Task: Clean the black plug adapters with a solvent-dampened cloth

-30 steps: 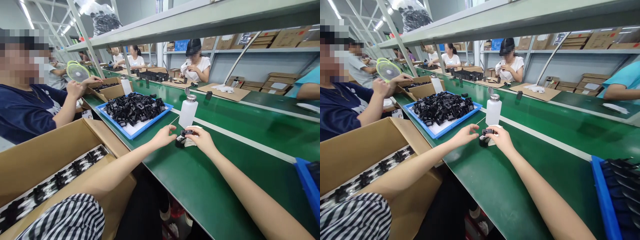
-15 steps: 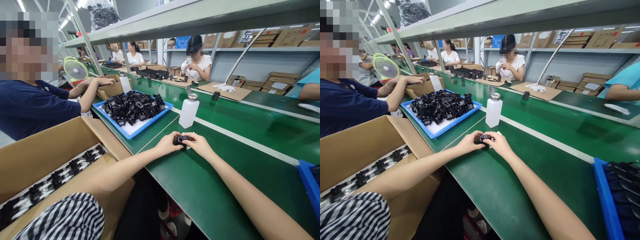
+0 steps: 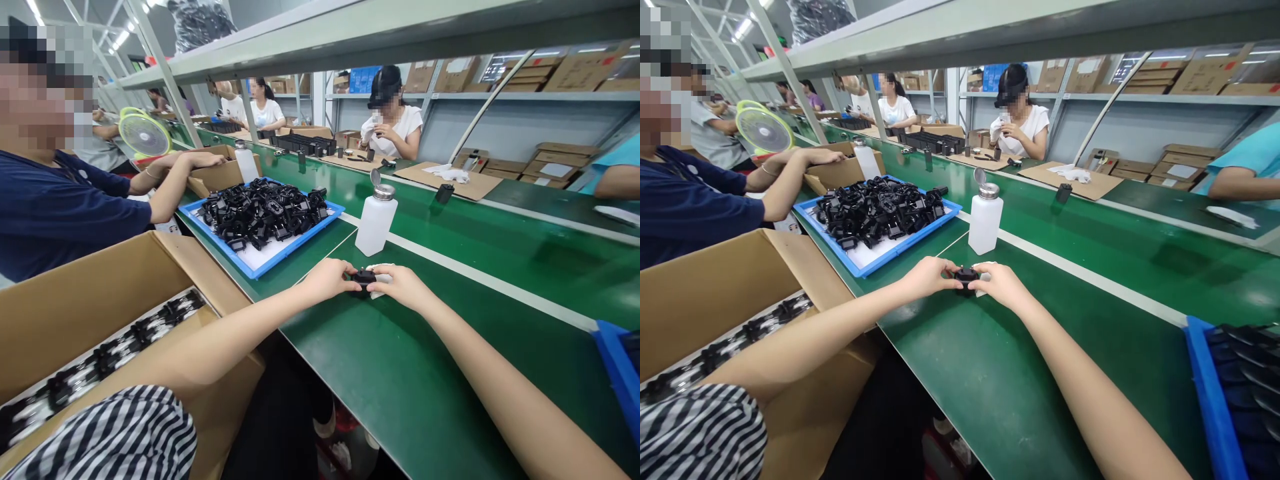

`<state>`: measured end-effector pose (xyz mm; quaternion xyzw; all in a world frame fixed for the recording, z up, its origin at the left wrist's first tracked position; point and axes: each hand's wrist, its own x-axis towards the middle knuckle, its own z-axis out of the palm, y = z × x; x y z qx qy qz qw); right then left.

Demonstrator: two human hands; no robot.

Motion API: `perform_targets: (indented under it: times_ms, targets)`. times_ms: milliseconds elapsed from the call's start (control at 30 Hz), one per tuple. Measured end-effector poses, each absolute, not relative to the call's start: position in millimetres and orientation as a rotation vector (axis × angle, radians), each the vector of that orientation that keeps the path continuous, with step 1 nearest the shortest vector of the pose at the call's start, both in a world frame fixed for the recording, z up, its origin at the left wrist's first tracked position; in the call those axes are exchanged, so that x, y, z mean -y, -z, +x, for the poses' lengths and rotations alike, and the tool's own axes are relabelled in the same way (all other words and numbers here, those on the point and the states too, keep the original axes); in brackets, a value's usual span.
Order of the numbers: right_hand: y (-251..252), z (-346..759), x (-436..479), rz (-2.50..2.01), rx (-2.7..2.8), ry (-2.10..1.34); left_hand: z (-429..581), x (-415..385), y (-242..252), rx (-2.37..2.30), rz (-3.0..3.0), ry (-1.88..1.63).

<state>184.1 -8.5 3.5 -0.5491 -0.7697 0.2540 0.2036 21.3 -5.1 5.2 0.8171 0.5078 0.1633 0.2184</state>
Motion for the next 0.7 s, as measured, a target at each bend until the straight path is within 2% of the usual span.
perform_targets:
  times_ms: [167,333,700]
  targets:
    - [-24.3,179.5,2.3,-1.7,2.428,-0.567,37.2,-10.8,-35.4,-1.504,2.514,0.104]
    - [-41.1,169.2,-9.8,-1.79,2.703,-0.462,57.1,-21.7,-53.2,-1.463,2.513,0.461]
    - [-37.8,165.9,-3.7,-1.769,2.816,-0.148,73.2,-5.5,-63.1,-1.506,2.424,0.485]
